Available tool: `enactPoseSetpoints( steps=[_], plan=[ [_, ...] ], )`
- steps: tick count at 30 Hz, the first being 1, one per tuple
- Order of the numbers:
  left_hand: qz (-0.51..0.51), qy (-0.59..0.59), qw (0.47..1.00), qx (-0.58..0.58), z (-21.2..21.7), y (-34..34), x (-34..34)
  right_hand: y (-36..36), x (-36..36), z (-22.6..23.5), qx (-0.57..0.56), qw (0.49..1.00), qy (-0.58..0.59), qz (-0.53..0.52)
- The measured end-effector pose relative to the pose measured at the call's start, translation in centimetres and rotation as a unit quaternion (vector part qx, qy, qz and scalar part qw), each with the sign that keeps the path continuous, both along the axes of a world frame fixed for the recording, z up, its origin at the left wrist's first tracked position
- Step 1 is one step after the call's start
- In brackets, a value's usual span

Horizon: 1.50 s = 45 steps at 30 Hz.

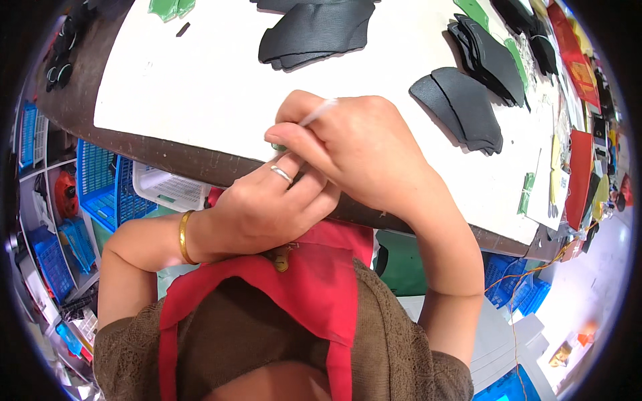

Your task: The recorder applies glue to green shoe components using a small tube and then bundles black components with a rubber band.

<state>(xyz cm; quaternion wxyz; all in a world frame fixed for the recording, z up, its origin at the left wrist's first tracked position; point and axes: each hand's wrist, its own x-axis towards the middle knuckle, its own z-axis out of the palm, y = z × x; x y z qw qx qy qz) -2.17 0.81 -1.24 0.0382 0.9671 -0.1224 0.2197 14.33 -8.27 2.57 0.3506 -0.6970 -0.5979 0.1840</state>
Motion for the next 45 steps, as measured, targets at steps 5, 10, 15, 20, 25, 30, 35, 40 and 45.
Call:
enactPoseSetpoints(
  steps=[5,10,15,20,25,30,35,40,45],
  plan=[
    [-0.001,0.021,1.0,0.005,0.3,0.2,0.0,0.9,0.7,1.6,-0.088,0.986,-0.145,-0.007],
    [-0.002,0.024,1.0,0.015,0.2,0.2,0.1,-1.3,3.3,1.1,-0.058,0.979,-0.174,-0.094],
    [0.024,0.018,1.0,0.005,0.3,0.0,0.2,-4.6,2.8,1.9,0.003,0.983,0.027,-0.181],
    [0.022,0.018,1.0,-0.009,0.3,-0.3,1.0,-7.4,2.2,0.1,0.015,0.999,0.002,-0.035],
    [0.005,0.049,0.999,-0.013,0.5,-0.2,1.4,-7.8,2.6,0.4,-0.023,0.993,-0.117,-0.012],
    [-0.002,0.116,0.993,-0.012,1.4,-0.2,1.5,-7.7,4.6,0.4,0.028,0.978,-0.189,-0.082],
    [-0.003,0.106,0.994,-0.01,1.3,0.0,1.6,-6.0,3.6,-0.1,0.047,0.973,-0.21,-0.086],
    [0.012,0.082,0.996,-0.009,1.4,0.4,2.2,-4.8,3.7,0.6,0.082,0.978,-0.137,-0.135],
    [-0.008,-0.066,0.997,-0.047,-0.4,1.5,3.0,-4.5,2.4,0.6,-0.109,0.965,0.052,-0.233]
  ],
)
